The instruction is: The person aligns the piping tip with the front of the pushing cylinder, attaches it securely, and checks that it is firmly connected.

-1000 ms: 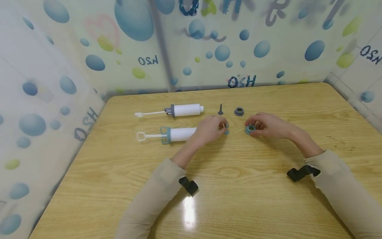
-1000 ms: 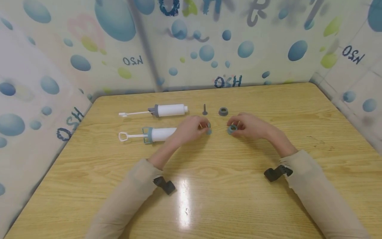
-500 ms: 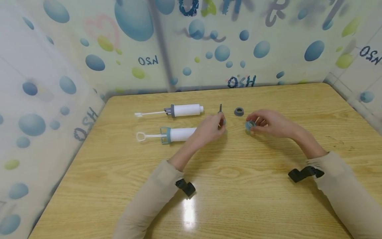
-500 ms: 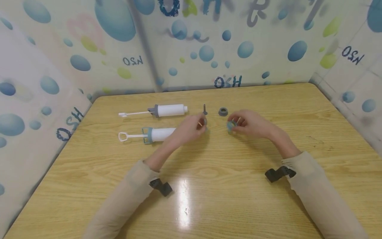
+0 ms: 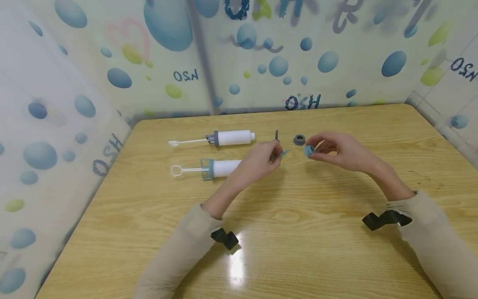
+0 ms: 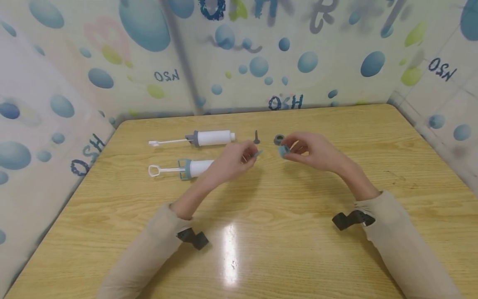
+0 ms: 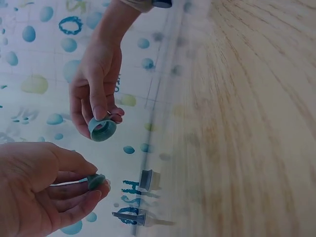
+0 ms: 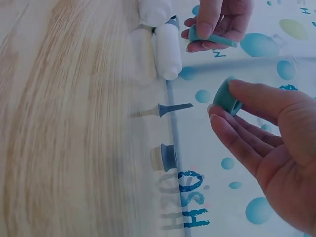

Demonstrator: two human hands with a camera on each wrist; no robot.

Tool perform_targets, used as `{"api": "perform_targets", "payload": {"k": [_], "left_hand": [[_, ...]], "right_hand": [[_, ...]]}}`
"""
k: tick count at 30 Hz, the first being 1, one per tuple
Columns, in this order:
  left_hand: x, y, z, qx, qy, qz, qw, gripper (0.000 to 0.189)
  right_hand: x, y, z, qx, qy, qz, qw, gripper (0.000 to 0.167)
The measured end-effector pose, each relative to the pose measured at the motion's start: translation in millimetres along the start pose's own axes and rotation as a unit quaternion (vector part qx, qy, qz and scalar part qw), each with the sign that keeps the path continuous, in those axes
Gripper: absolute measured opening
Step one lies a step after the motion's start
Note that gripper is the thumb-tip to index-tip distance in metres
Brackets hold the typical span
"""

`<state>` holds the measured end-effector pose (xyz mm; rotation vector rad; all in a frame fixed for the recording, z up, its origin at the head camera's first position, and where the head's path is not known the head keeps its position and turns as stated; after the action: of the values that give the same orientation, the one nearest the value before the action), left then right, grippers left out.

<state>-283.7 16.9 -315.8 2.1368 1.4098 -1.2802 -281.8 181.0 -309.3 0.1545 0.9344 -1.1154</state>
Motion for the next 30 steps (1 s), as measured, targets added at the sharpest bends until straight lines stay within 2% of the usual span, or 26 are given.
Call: {"api": "perform_targets", "payload": {"k": [5,12,30], "left_hand": [[-5.2,2.3,-5.2,0.007,0.006,-0.009,0.9999,0.010],[-9.5,6.3,-16.7,0.043,-0.006,-0.018,0.9989,0.011],[-14.7,9.8,-32.2,0.092,0.061,-0.038,0.9932,0.012]], "right_hand": [[-1,-0.6,5,-0.001,-0.020,-0.012,0.9997,0.033],[-4,0.0,16,-0.016,-0.051,-0.031,0.9981,0.035],[-2,1.4,39,-0.060,-0.084,-0.039,0.9939,0.039]]}}
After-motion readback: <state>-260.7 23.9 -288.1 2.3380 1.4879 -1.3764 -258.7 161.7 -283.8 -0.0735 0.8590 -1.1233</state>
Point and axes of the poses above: each hand's wrist, its own y-axis away from the middle knuckle, its own x-axis out of the palm, z = x × y, the point moved 9 cm from there along -y, towards the middle knuckle, and after that the axes turned 8 degrees about -z, right-handed, at the moved point
